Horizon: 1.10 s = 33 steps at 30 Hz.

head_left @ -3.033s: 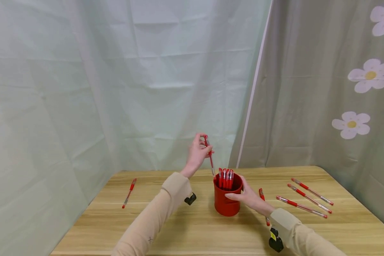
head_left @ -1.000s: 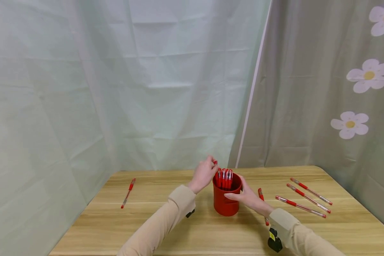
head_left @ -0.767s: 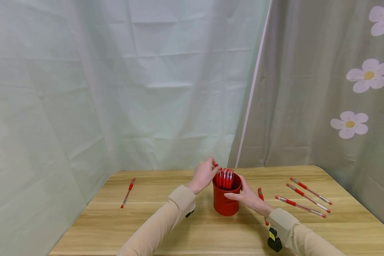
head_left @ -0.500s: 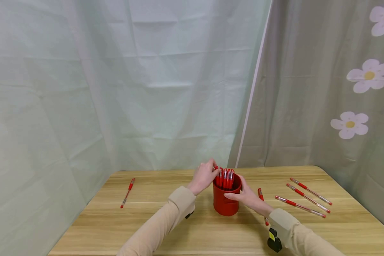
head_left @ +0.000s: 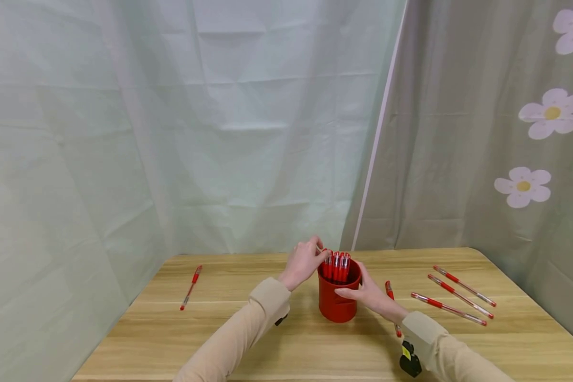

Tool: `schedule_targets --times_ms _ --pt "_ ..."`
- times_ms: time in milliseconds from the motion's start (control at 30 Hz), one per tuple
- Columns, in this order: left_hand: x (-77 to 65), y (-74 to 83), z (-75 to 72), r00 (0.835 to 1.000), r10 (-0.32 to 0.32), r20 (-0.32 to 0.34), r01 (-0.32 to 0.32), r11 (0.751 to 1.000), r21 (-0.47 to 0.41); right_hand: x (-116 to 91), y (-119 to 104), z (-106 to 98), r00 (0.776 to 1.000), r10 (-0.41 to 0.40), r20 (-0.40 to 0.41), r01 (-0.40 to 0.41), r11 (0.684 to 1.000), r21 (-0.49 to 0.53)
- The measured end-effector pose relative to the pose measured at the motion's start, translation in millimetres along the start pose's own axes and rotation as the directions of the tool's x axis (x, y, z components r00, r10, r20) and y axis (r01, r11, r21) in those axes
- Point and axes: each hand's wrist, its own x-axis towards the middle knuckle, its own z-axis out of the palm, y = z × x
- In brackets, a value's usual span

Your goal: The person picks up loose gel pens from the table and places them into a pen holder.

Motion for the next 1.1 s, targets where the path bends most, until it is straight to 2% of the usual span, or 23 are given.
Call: schedule_targets --times_ms 167,300,433,600,900,1100 --pt "0.6 -1.9 -3.3 1.0 -0.029 0.005 0.03 0.998 -0.06 -2 -4 1 1.0 0.004 -0.006 -0.004 1.0 -0.014" --pt "1.8 -5.6 -6.6 0.999 -0.039 -0.006 0.039 0.997 -0.069 0 1 0 1.0 -0.004 -0.002 0.004 1.0 -0.012" --pt "2.7 -11.2 -11.7 0.999 -0.029 -0.03 0.028 0.999 -0.031 4 12 -1 1.0 -0.023 0.009 0.023 1.0 0.01" --pt "4.2 -19.5 -19.5 0.997 -0.03 -0.072 0.031 0.999 0.024 11 30 -3 1.0 -0.007 0.009 0.007 1.0 0.011" --pt "4.9 -32.1 -30.4 0.992 -0.064 -0.107 0.069 0.997 0.044 14 35 -4 1.0 -0.013 -0.011 0.013 1.0 0.002" --pt "3.0 -41.9 -35.4 0.985 -0.063 -0.163 0.085 0.988 0.128 12 35 -6 0.999 -0.011 -0.031 0.011 1.0 0.007"
